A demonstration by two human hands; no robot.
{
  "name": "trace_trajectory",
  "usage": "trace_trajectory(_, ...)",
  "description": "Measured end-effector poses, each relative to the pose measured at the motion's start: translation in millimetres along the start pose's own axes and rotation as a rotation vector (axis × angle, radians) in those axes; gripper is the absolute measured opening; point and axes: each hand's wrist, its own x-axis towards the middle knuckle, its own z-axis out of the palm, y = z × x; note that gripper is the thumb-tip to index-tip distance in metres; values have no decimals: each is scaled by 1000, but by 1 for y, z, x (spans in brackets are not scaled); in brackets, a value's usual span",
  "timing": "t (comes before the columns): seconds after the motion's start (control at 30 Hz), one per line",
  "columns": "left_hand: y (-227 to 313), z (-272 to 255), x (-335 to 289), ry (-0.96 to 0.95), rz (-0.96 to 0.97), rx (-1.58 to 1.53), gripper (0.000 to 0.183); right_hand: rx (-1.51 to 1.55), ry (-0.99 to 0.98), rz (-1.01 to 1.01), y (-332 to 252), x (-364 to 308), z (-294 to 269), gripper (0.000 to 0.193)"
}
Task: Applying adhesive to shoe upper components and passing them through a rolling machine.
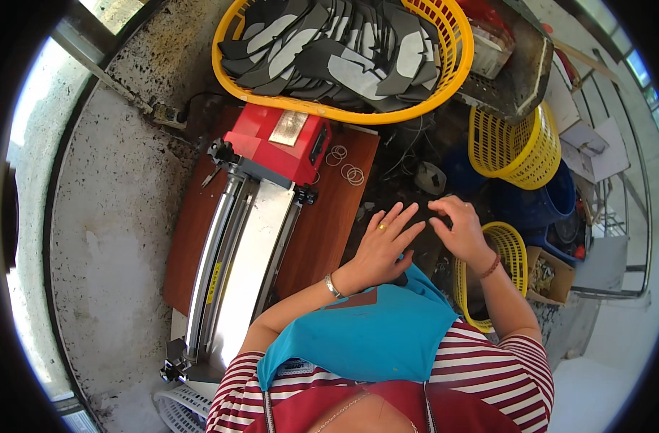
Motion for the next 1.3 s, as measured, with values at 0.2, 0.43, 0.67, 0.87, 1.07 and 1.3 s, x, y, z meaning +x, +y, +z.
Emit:
trace_trajectory(0.2, -34, 5, 31, 85, 7, -89, 24, -41, 28, -250, 13, 120, -57, 19)
trace_trajectory(0.43, -44, -7, 67, 191, -37, -1, 36, -331, -189, -391, 87, 299, -44, 27)
trace_trajectory(0.67, -58, -1, 73, 188, -155, -90, 49, -229, -456, 76, 102, 388, 52, 76)
trace_trajectory(0.87, -68, -9, 85, 225, -170, -150, 40, 117, -437, -25, 116, 386, 77, 71)
trace_trajectory(1.07, -83, -55, 148, 502, -199, -477, 24, 723, -230, 209, 104, 394, 3, 33)
trace_trajectory(1.3, -118, -110, 260, 746, -312, -875, 28, 1083, -226, 357, 126, 396, -47, 36)
